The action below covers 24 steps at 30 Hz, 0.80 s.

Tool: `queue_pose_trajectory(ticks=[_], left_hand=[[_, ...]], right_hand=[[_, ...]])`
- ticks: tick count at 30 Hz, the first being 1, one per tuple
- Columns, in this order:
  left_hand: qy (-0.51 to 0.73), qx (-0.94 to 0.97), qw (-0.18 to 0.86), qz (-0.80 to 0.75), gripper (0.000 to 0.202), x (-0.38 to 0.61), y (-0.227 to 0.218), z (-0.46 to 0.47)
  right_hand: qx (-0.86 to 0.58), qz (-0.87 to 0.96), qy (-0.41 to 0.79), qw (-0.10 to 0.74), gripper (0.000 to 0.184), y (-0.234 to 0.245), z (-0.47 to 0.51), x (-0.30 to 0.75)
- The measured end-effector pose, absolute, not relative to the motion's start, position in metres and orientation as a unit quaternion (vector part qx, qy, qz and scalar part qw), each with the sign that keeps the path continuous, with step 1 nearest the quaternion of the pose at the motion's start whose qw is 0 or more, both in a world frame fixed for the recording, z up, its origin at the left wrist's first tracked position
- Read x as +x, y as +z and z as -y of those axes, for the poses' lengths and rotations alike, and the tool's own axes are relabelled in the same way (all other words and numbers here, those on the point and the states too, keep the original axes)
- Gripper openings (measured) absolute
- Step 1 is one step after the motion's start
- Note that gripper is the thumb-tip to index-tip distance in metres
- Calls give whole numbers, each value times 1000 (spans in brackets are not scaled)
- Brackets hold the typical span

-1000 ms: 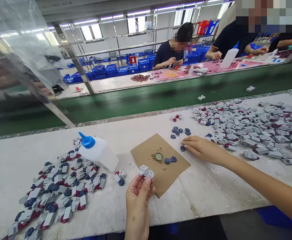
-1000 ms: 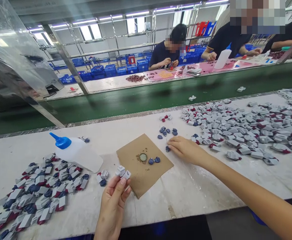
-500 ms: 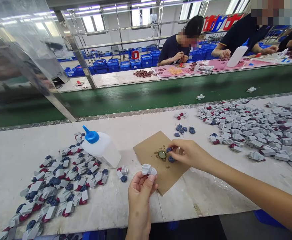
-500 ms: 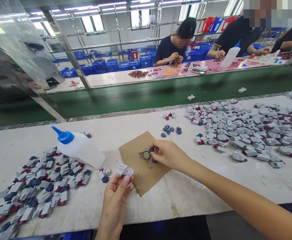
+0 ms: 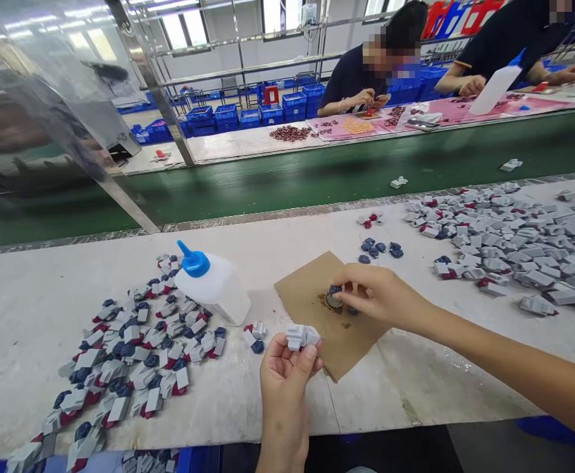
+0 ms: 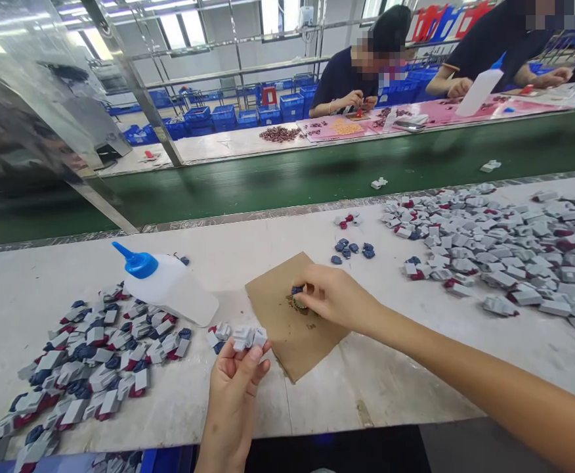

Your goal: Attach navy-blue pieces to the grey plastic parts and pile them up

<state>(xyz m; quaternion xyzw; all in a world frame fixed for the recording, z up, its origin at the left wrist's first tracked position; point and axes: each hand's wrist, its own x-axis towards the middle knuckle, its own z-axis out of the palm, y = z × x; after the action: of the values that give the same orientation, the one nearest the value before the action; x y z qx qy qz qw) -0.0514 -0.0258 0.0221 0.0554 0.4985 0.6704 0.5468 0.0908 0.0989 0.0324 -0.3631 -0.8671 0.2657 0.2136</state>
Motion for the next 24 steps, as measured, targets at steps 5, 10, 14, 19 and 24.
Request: queue_pose_trajectory(ticks=[5,10,14,19,24], left_hand=[[687,91,527,-492,24,-46,25,27],[686,122,508,-506,21,-42,28,29],[683,127,505,-512,20,-40,31,30],[693,124,513,-491,20,-39,32,30],[689,115,512,-501,22,-39,32,30]], right_hand=[[-398,767,409,293,17,68,-68,81],[-336,780,413,329,12,76,-53,76],[-314,796,392,338,13,73,-53,74],[-302,810,379,330,11,72,-51,73],[-296,813,378,331,10,70,-48,73]])
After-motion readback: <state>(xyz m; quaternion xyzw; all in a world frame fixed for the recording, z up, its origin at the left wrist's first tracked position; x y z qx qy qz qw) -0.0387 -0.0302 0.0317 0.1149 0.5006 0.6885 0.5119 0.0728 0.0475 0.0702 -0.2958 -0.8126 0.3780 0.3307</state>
